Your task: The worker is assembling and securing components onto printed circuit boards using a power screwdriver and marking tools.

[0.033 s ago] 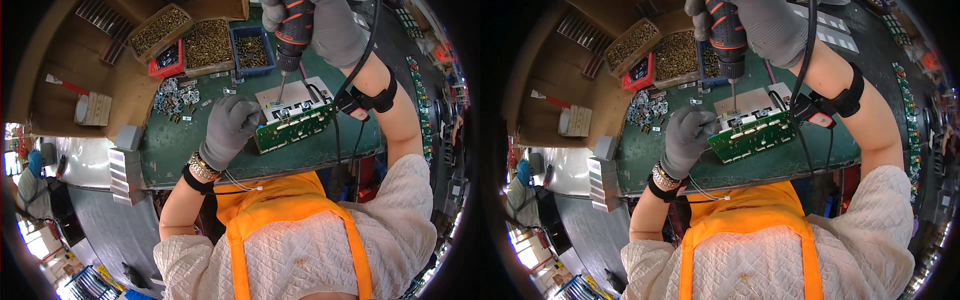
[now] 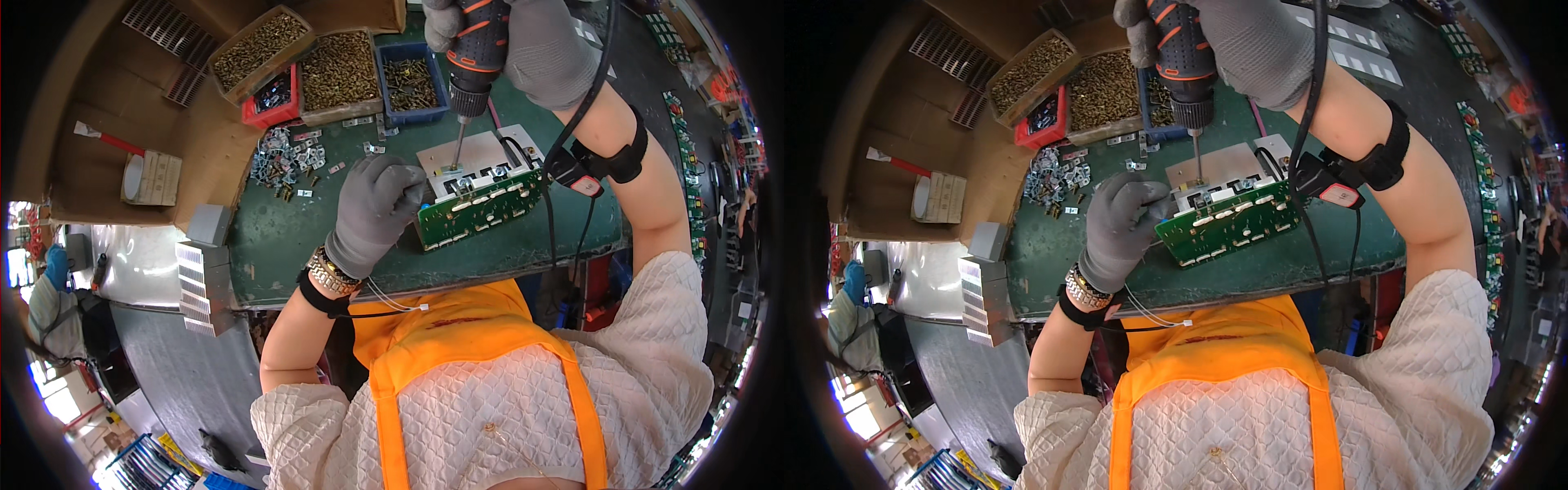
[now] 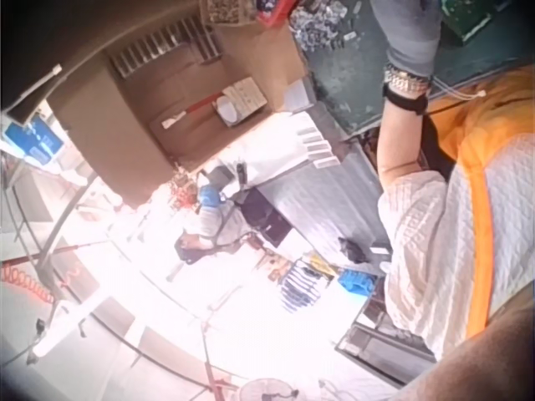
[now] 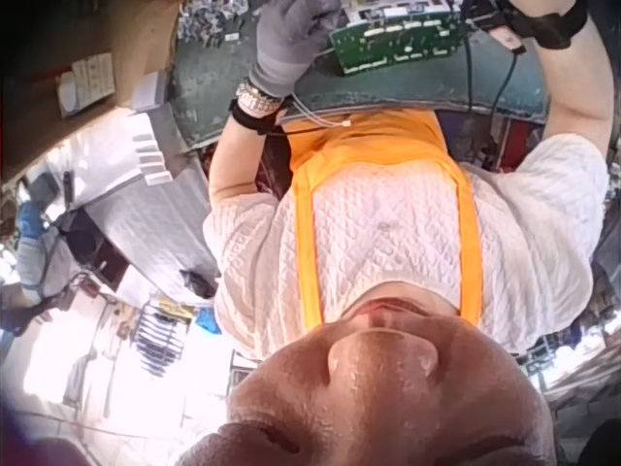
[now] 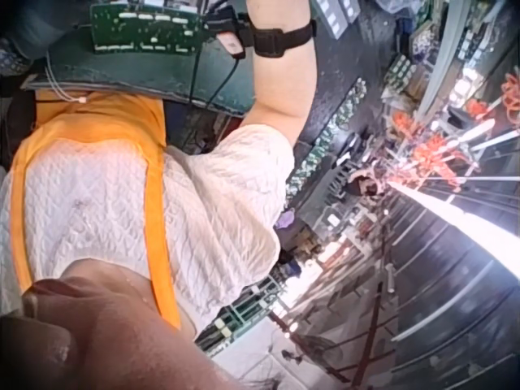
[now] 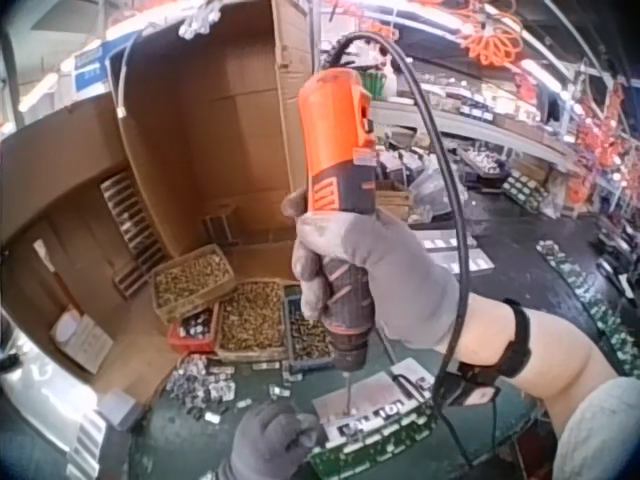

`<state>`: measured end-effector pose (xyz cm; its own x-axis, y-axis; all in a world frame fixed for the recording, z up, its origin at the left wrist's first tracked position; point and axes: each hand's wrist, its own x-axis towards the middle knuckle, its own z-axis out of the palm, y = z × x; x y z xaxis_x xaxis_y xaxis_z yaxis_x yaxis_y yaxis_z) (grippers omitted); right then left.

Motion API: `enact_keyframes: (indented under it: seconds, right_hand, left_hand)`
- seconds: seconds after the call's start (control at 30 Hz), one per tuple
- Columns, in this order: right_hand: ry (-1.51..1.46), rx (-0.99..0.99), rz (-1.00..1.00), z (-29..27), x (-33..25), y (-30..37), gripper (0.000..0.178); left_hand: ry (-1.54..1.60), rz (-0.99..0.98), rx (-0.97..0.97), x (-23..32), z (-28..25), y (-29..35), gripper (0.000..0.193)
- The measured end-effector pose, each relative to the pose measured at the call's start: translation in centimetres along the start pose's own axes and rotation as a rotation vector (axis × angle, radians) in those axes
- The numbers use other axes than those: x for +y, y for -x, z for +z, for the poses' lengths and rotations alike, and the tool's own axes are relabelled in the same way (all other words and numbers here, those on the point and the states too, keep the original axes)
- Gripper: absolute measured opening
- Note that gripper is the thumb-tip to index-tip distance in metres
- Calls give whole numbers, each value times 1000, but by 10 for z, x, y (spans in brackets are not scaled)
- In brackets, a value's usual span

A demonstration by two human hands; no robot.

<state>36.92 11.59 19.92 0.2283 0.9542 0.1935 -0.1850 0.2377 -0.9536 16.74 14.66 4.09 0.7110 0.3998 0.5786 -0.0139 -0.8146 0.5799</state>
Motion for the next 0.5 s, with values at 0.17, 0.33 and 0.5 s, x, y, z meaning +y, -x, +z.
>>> enact_keyframes:
  seconds: [0.17, 0.33, 0.5]
  right_hand:
    - [-39, -23, 24, 5, 4, -2, 35]
    - [-211, -88, 55, 5, 0, 3, 37]
    - [-95, -67, 5, -1, 11, -5, 37]
  left_hand:
    - [17, 3, -7, -2, 1, 0, 23]
    - [85, -39, -8, -2, 5, 5, 23]
    - [55, -20, 22, 0, 7, 5, 22]
